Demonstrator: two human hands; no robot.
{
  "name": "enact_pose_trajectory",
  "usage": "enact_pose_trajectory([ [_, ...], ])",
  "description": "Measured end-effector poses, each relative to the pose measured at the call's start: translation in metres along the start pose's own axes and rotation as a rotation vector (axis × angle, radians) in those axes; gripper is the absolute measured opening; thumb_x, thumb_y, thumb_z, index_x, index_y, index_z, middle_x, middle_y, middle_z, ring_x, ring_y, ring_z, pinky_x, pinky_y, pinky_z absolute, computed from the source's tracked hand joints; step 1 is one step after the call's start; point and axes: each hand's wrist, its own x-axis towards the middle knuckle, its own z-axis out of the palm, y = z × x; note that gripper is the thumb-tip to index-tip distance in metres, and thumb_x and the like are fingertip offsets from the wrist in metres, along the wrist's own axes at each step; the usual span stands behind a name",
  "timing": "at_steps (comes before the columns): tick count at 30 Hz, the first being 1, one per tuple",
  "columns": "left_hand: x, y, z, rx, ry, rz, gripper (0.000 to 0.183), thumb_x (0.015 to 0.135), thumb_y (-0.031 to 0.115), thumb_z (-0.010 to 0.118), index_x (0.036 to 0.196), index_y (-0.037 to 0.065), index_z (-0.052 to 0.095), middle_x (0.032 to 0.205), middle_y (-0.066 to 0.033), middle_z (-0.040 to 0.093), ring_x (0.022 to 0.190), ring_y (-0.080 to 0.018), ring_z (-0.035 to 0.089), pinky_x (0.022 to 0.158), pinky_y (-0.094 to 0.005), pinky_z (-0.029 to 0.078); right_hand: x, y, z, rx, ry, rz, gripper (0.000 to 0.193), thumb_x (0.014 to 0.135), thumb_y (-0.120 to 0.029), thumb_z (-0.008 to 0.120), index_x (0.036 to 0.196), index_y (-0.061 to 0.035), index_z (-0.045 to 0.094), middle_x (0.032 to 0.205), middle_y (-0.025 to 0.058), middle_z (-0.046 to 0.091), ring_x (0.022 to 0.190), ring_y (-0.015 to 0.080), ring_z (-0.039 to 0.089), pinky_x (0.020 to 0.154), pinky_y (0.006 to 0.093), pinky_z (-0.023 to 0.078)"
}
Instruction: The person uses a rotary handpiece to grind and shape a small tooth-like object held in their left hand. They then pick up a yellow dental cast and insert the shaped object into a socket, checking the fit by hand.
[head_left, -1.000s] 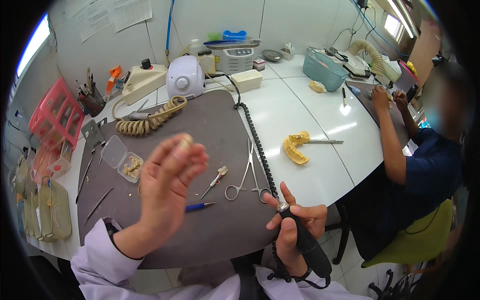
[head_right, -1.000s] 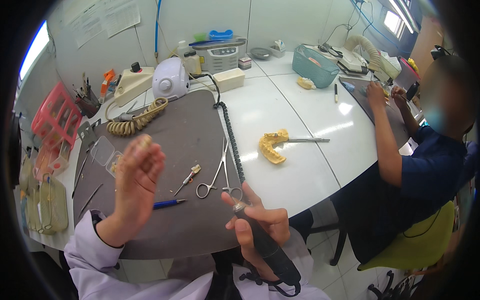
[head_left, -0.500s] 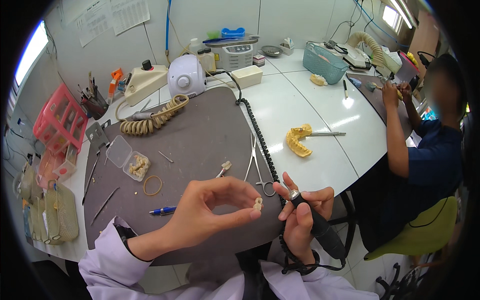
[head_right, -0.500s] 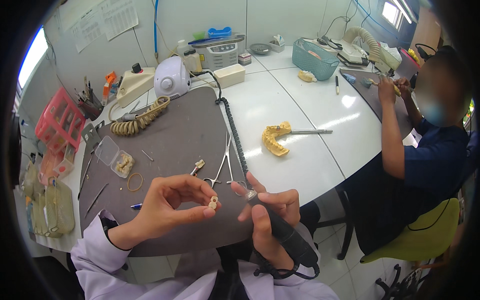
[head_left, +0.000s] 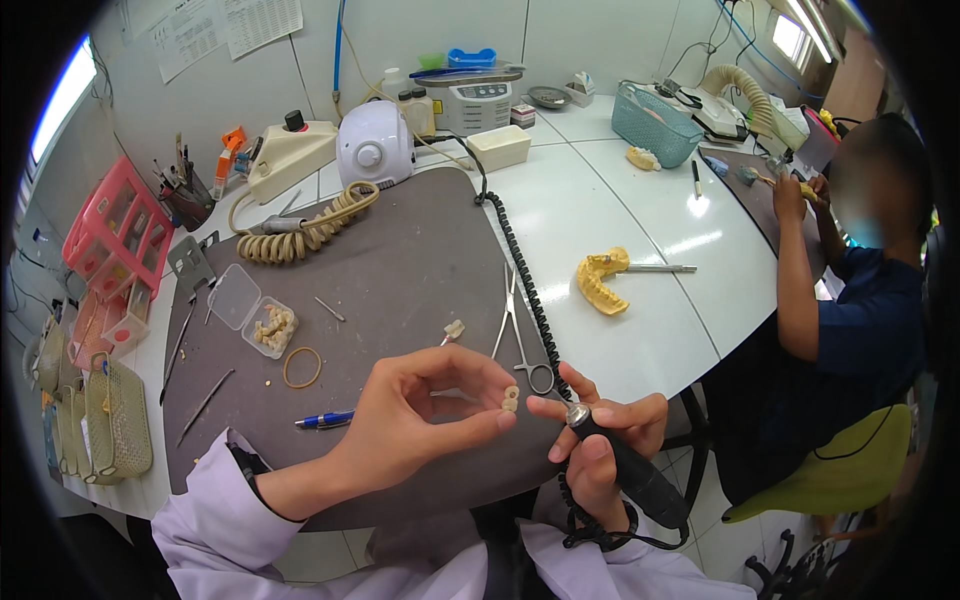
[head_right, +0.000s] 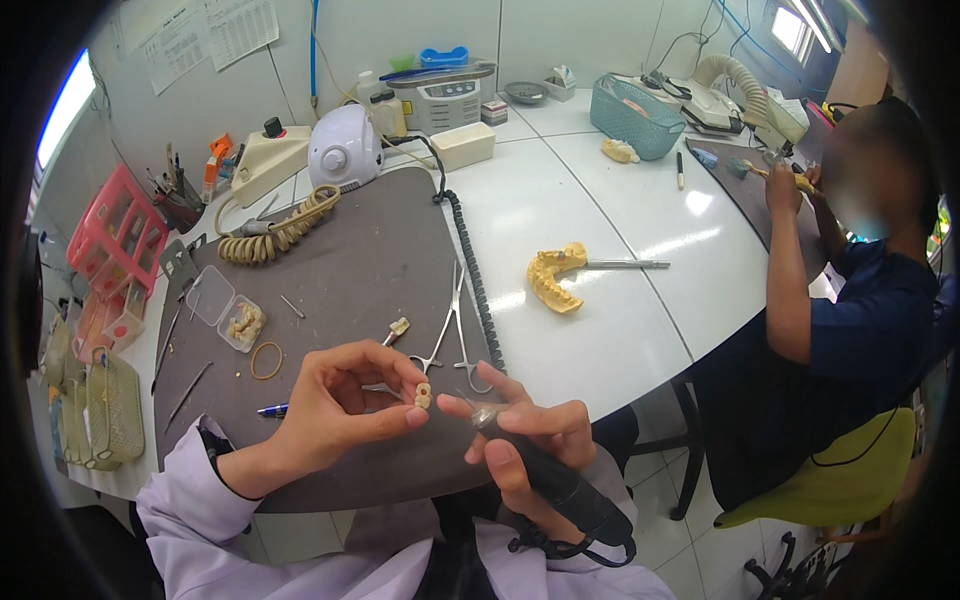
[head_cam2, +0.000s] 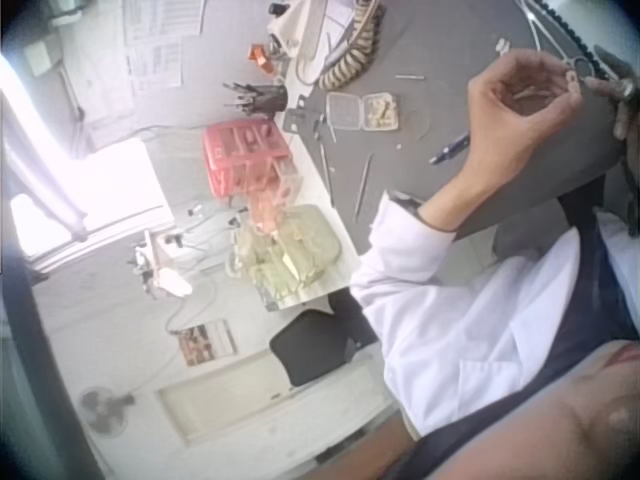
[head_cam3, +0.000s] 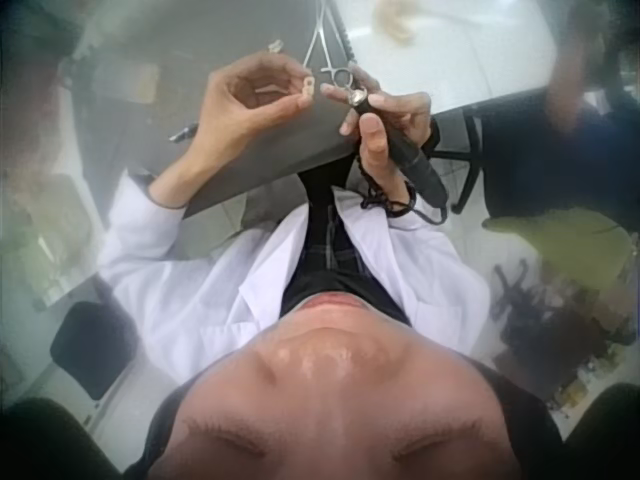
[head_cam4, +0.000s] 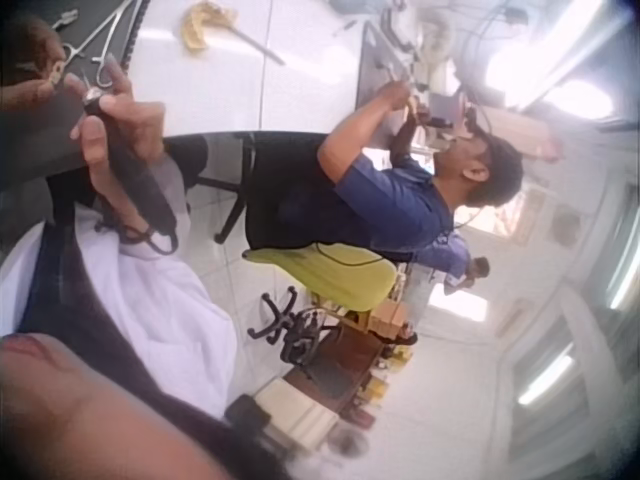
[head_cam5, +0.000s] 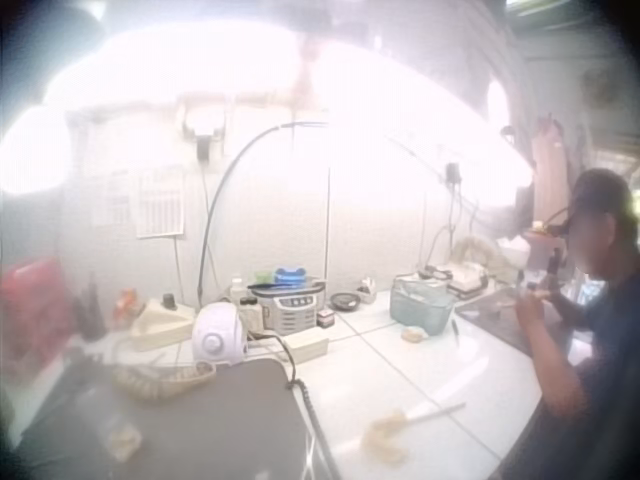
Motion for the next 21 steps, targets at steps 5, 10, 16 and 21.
enact_pose_trajectory([
  [5,0.0003,0.0027,0.0007,0.015,0.007,-0.034,0.027,0.077,-0.004,0.073,0.103,-0.003,0.064,0.093,-0.0072,0.065,0.087,-0.0115,0.062,0.079,-0.0261,0.053,0.0053,0.0007,-0.0052,-0.020,-0.094,-0.038,0.022,0.089,-0.011,0.061,0.101,-0.0078,0.044,0.066,0.0116,0.064,0.098,0.0381,0.066,0.112,0.0544,0.024],
  [10,-0.0002,-0.0005,-0.0028,0.019,-0.032,-0.025,0.022,0.081,0.003,0.071,0.101,-0.003,0.065,0.098,-0.0077,0.066,0.091,-0.0118,0.062,0.081,-0.0255,0.054,0.0078,-0.0044,-0.0032,-0.069,-0.144,0.006,0.018,0.087,-0.010,0.060,0.098,-0.0056,0.046,0.061,0.0119,0.064,0.099,0.0378,0.065,0.111,0.0549,0.025],
  [16,-0.0009,0.0008,0.0003,-0.037,0.017,-0.054,0.022,0.078,0.000,0.073,0.099,-0.004,0.064,0.087,-0.0070,0.066,0.083,-0.0115,0.062,0.076,-0.0251,0.051,0.0064,-0.0007,-0.0028,-0.118,-0.141,0.012,0.023,0.088,-0.018,0.063,0.094,-0.0056,0.045,0.062,0.0157,0.065,0.093,0.0334,0.068,0.110,0.0560,0.026],
  [21,0.0003,-0.0015,-0.0015,-0.039,0.013,-0.047,0.024,0.077,-0.001,0.073,0.099,-0.004,0.064,0.087,-0.0073,0.066,0.082,-0.0118,0.062,0.076,-0.0252,0.050,0.0075,0.0013,-0.0036,-0.121,-0.150,-0.002,0.023,0.087,-0.018,0.064,0.094,-0.0053,0.046,0.074,0.0246,0.067,0.088,0.0309,0.070,0.110,0.0558,0.026],
])
